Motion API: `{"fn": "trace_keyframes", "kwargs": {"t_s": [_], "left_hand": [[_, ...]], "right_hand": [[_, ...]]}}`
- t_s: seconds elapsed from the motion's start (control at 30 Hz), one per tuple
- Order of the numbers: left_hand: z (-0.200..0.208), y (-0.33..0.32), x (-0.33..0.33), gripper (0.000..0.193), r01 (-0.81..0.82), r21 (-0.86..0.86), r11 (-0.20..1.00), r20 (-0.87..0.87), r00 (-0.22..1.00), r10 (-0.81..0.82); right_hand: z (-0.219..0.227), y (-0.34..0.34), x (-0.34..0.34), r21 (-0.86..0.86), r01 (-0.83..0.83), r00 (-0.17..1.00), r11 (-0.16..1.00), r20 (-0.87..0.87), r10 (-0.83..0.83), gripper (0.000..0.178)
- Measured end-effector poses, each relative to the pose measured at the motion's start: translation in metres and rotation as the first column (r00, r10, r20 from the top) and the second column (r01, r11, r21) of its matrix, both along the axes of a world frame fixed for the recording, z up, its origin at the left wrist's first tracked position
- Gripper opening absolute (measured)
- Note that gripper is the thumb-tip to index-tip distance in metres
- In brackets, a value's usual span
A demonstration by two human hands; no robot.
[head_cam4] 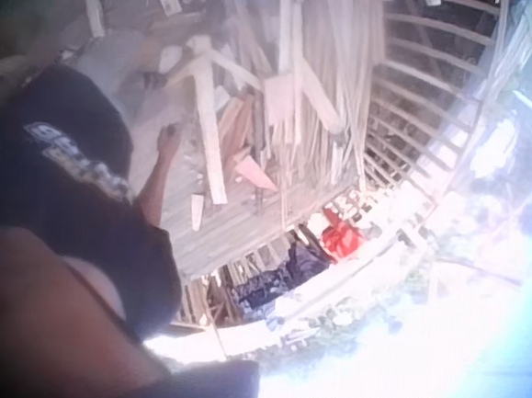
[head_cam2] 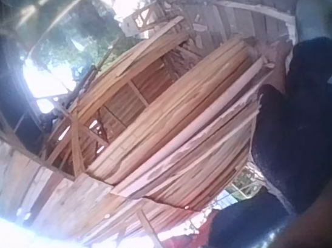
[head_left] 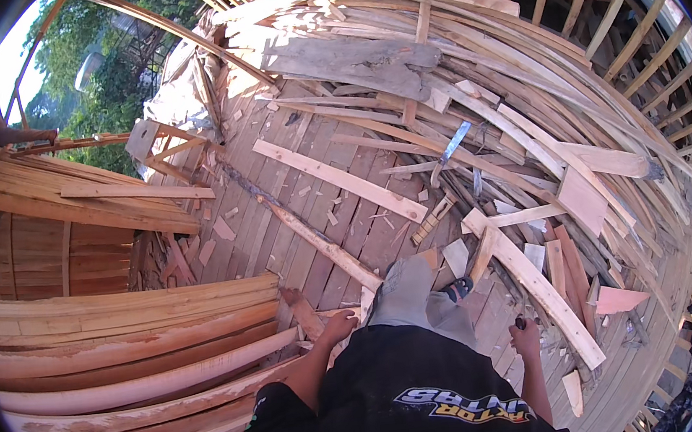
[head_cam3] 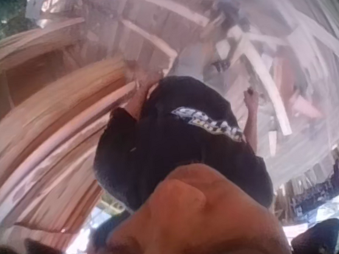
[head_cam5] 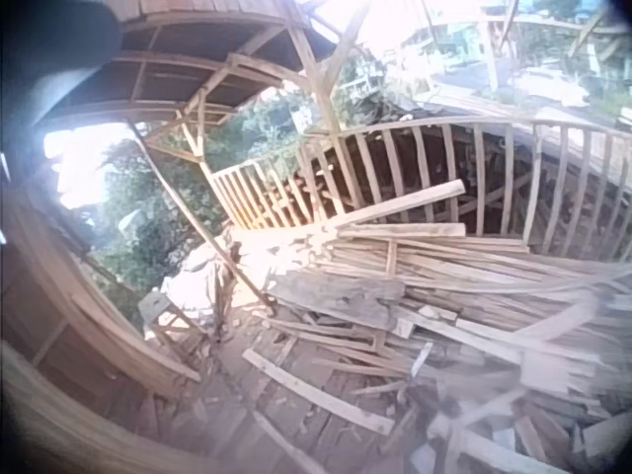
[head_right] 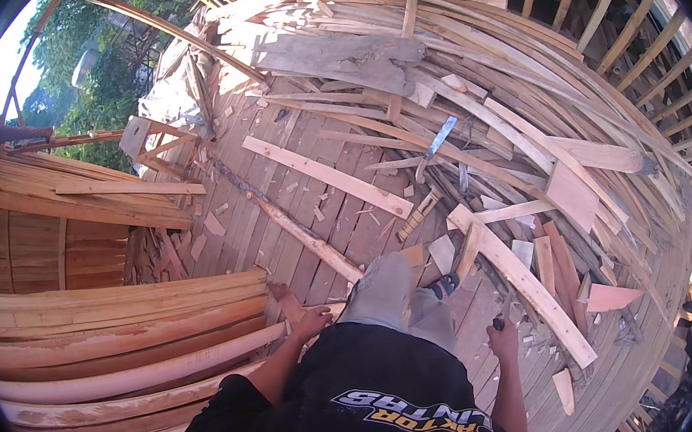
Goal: The person saws a wooden board, picks it up, and moves it to another location.
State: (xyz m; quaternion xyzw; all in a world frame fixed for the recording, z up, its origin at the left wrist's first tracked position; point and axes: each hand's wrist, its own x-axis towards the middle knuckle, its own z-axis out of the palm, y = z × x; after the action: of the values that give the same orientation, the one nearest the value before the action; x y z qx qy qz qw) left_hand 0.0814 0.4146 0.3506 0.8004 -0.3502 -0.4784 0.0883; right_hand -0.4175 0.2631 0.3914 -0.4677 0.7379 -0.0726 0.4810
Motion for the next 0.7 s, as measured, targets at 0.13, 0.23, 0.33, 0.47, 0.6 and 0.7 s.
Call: {"fn": "trace_keyframes", "kwargs": {"t_s": [0.13, 0.23, 0.33, 0.47, 0.6, 0.7], "left_hand": [[0.031, 0.036, -0.048, 0.044, -0.172, 0.064, 0.983, -0.065, 0.982, 0.176], [-0.012, 0.104, -0.074, 0.045, -0.298, 0.037, 0.954, -0.093, 0.949, 0.3], [0.003, 0.12, -0.108, 0.045, -0.387, 0.069, 0.919, -0.081, 0.917, 0.392], [-0.008, 0.179, -0.162, 0.046, -0.573, 0.083, 0.815, -0.123, 0.806, 0.579], [0.005, 0.227, -0.208, 0.046, -0.692, 0.007, 0.722, -0.138, 0.714, 0.686], [0.01, 0.27, -0.245, 0.046, -0.779, 0.0, 0.627, -0.126, 0.622, 0.773]], "right_hand": [[-0.019, -0.018, -0.006, 0.013, -0.218, 0.976, 0.976, 0.005, 0.218, 0.022], [-0.025, -0.03, 0.005, 0.047, -0.355, 0.935, 0.934, 0.026, 0.354, 0.024], [-0.012, -0.038, 0.029, 0.059, -0.446, 0.895, 0.893, 0.053, 0.443, 0.027], [-0.007, -0.02, 0.065, 0.018, -0.636, 0.771, 0.771, 0.04, 0.636, 0.032], [-0.027, 0.015, 0.095, -0.103, -0.829, 0.548, 0.549, 0.047, 0.835, 0.033], [-0.001, 0.047, 0.131, -0.149, -0.901, 0.419, 0.408, -0.052, 0.906, 0.036]]}}
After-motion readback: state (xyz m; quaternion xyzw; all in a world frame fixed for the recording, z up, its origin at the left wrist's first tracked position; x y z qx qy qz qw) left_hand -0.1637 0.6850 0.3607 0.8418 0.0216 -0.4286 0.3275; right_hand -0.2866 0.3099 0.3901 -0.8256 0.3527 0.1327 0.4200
